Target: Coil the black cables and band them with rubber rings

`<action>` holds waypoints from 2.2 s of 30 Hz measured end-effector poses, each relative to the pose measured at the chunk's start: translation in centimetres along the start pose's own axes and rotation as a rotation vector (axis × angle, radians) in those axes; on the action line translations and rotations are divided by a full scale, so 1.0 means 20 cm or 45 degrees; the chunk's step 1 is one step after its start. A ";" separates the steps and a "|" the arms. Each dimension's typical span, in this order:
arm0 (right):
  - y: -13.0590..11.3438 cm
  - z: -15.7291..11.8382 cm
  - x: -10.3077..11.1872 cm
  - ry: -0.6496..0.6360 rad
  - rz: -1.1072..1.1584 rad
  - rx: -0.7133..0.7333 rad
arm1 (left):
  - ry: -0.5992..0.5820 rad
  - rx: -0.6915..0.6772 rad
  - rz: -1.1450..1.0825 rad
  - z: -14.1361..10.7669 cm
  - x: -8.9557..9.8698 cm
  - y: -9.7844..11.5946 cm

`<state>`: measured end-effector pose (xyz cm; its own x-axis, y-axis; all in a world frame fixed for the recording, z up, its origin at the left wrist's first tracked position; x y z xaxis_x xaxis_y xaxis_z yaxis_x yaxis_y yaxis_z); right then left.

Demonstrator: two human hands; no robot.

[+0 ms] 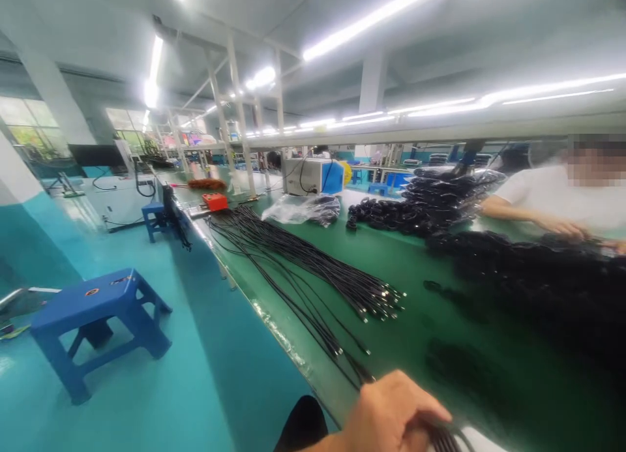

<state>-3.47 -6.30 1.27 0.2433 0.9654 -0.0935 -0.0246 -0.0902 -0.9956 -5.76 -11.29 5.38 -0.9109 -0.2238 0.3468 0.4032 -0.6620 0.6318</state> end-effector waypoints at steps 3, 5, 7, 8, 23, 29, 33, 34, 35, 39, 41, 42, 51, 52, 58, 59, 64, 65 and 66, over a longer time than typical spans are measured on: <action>-0.04 0.05 -0.01 -0.155 -0.009 -0.040 | -0.290 -0.002 0.068 0.01 -0.09 0.01; -0.05 0.03 -0.08 -0.228 -0.030 -0.152 | -0.342 -0.027 0.098 0.02 -0.09 0.04; -0.08 -0.03 -0.13 -0.089 -0.038 -0.179 | -0.319 -0.055 0.083 0.05 -0.06 0.08; -0.11 -0.07 -0.12 0.090 -0.027 -0.123 | -0.316 -0.062 0.060 0.06 -0.05 0.10; -0.21 -0.46 0.03 0.895 -0.436 -0.211 | -0.417 0.183 -0.057 0.17 -0.03 0.05; -0.07 -0.24 -0.04 0.550 0.085 -0.079 | -0.412 0.346 -0.058 0.18 -0.04 -0.02; 0.01 -0.23 0.00 0.533 0.359 -0.026 | -0.402 0.515 0.009 0.18 -0.04 -0.11; 0.02 -0.23 0.00 0.493 0.435 -0.006 | -0.418 0.573 0.018 0.18 -0.05 -0.14; 0.04 -0.22 0.00 0.456 0.500 0.004 | -0.441 0.622 0.028 0.18 -0.06 -0.17; 0.13 -0.23 0.05 0.472 0.592 -0.008 | -0.492 0.798 0.005 0.17 -0.11 -0.27; 0.14 -0.23 0.07 0.516 0.579 0.007 | -0.494 0.928 -0.124 0.14 -0.14 -0.32; 0.15 -0.23 0.07 0.533 0.566 0.018 | -0.496 0.985 -0.188 0.12 -0.15 -0.33; 0.18 -0.19 0.03 0.585 0.521 -0.071 | -0.463 1.102 0.023 0.02 -0.18 -0.49; 0.19 -0.18 0.02 0.588 0.506 -0.094 | -0.471 1.073 0.086 0.03 -0.17 -0.49; 0.21 -0.20 0.02 0.605 0.588 -0.123 | -0.547 0.768 0.291 0.12 -0.11 -0.34; 0.20 -0.20 0.02 0.574 0.596 -0.117 | -0.542 0.725 0.313 0.13 -0.10 -0.31; 0.19 -0.19 0.00 0.559 0.535 -0.135 | -0.506 0.644 0.380 0.13 -0.10 -0.26; 0.19 -0.19 0.00 0.577 0.527 -0.142 | -0.502 0.645 0.379 0.13 -0.11 -0.26; 0.20 -0.19 -0.01 0.594 0.520 -0.145 | -0.499 0.648 0.378 0.12 -0.11 -0.27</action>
<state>0.00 -7.71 -2.64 0.6339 0.6417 -0.4316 -0.1078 -0.4793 -0.8710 -5.59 -5.48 2.96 -0.6960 -0.0055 0.7180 0.7077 -0.1747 0.6846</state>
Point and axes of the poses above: each hand's wrist, its own z-axis towards the middle knuckle, its own x-axis out of the back of the hand, y = z × x, the point moved 10 cm from there along z, towards the middle knuckle
